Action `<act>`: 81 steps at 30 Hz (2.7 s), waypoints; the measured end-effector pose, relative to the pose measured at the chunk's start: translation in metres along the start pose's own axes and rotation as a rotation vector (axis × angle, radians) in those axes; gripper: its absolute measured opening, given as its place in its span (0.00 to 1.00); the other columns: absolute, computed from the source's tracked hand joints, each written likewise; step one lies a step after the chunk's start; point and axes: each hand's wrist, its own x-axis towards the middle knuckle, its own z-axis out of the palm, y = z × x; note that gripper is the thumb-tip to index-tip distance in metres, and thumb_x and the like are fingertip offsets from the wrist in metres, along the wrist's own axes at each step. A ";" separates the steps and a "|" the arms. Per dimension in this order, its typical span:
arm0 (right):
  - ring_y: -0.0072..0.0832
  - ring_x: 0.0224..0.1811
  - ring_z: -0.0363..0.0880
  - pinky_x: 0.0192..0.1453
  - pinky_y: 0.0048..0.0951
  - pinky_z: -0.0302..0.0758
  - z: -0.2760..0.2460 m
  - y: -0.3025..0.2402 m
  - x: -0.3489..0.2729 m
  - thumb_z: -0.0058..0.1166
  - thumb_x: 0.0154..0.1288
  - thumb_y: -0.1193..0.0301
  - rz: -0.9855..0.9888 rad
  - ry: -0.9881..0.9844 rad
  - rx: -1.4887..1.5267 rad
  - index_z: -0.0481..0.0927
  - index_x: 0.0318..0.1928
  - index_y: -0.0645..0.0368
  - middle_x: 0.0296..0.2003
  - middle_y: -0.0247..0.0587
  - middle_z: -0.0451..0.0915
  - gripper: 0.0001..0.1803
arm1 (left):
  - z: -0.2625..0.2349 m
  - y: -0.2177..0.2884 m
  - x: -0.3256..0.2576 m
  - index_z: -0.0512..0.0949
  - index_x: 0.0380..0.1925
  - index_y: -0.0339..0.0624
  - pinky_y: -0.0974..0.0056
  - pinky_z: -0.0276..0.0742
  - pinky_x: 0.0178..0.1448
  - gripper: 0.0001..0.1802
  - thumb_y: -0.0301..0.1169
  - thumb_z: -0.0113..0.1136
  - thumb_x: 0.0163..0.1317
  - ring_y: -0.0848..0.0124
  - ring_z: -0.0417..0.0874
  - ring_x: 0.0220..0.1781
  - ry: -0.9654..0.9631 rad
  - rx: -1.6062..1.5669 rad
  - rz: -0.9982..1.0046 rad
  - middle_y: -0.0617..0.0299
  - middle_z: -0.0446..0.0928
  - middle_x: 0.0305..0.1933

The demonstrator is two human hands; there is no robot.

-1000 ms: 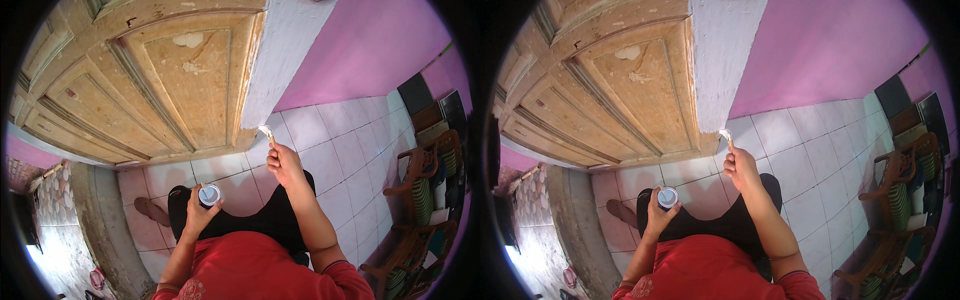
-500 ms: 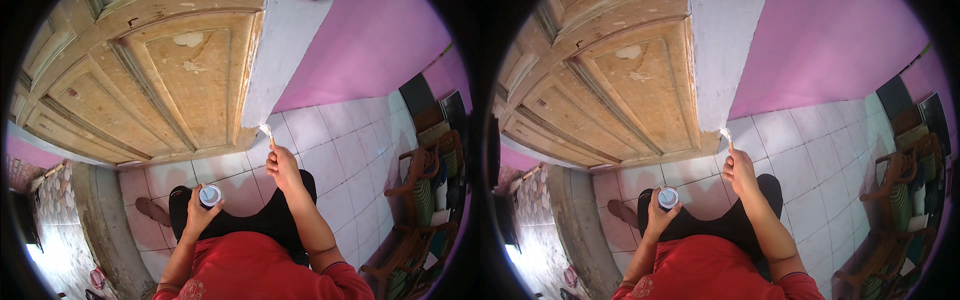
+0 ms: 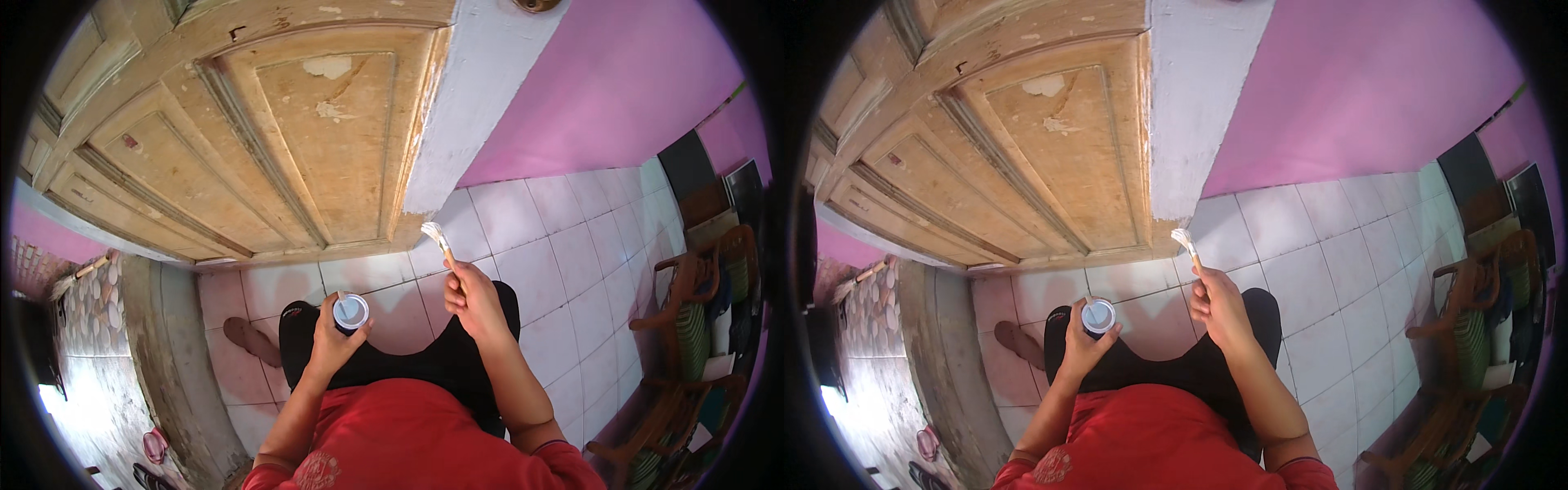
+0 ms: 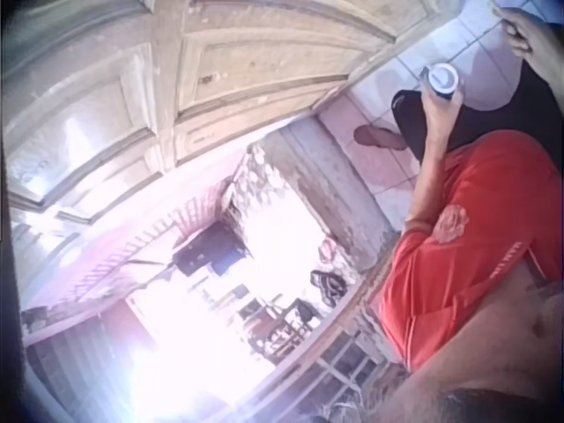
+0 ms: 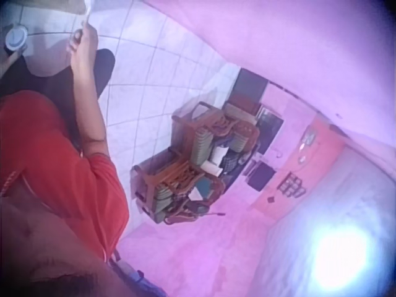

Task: The person is painting the edges and crevices of a wooden door frame using a small paintbrush and white paint.

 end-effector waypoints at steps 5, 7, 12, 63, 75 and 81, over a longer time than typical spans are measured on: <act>0.15 0.21 0.59 0.24 0.19 0.58 -0.014 0.001 -0.033 0.46 0.78 0.69 -0.115 -0.026 -0.156 0.78 0.54 0.64 0.30 0.30 0.71 0.14 | 0.011 0.003 0.011 0.65 0.58 0.35 0.59 0.79 0.55 0.37 0.29 0.76 0.53 0.62 0.83 0.50 0.017 -0.060 0.019 0.51 0.77 0.47; 0.13 0.23 0.61 0.26 0.18 0.61 -0.016 0.002 -0.041 0.48 0.77 0.71 -0.200 -0.027 -0.252 0.78 0.59 0.65 0.31 0.29 0.72 0.17 | 0.014 0.006 0.016 0.64 0.58 0.35 0.60 0.79 0.55 0.37 0.29 0.75 0.52 0.62 0.82 0.50 0.016 -0.062 0.028 0.51 0.77 0.48; 0.13 0.27 0.65 0.29 0.17 0.64 -0.023 0.007 -0.055 0.50 0.76 0.76 -0.422 -0.064 -0.423 0.78 0.61 0.66 0.35 0.31 0.74 0.17 | 0.021 0.020 0.027 0.63 0.59 0.35 0.60 0.78 0.56 0.37 0.28 0.74 0.52 0.62 0.82 0.50 -0.008 -0.099 0.037 0.51 0.76 0.50; 0.31 0.24 0.81 0.28 0.30 0.77 0.041 -0.022 -0.086 0.62 0.60 0.77 -0.896 -0.189 -1.334 0.82 0.43 0.60 0.29 0.40 0.80 0.10 | 0.028 0.044 0.036 0.64 0.60 0.34 0.59 0.80 0.57 0.41 0.24 0.78 0.47 0.56 0.82 0.55 -0.130 -0.128 0.094 0.46 0.75 0.54; 0.35 0.25 0.79 0.30 0.32 0.75 0.022 -0.044 -0.102 0.63 0.58 0.77 -0.963 -0.242 -1.368 0.82 0.41 0.60 0.28 0.42 0.79 0.09 | 0.040 0.066 0.024 0.67 0.59 0.37 0.63 0.79 0.57 0.38 0.23 0.77 0.48 0.68 0.83 0.53 -0.090 -0.092 0.107 0.53 0.80 0.49; 0.34 0.23 0.79 0.27 0.35 0.75 0.014 -0.051 -0.099 0.62 0.59 0.74 -1.022 -0.303 -1.508 0.81 0.38 0.56 0.27 0.37 0.77 0.06 | 0.049 0.079 0.017 0.67 0.59 0.36 0.63 0.79 0.58 0.39 0.24 0.77 0.47 0.67 0.83 0.54 -0.077 -0.087 0.055 0.54 0.80 0.50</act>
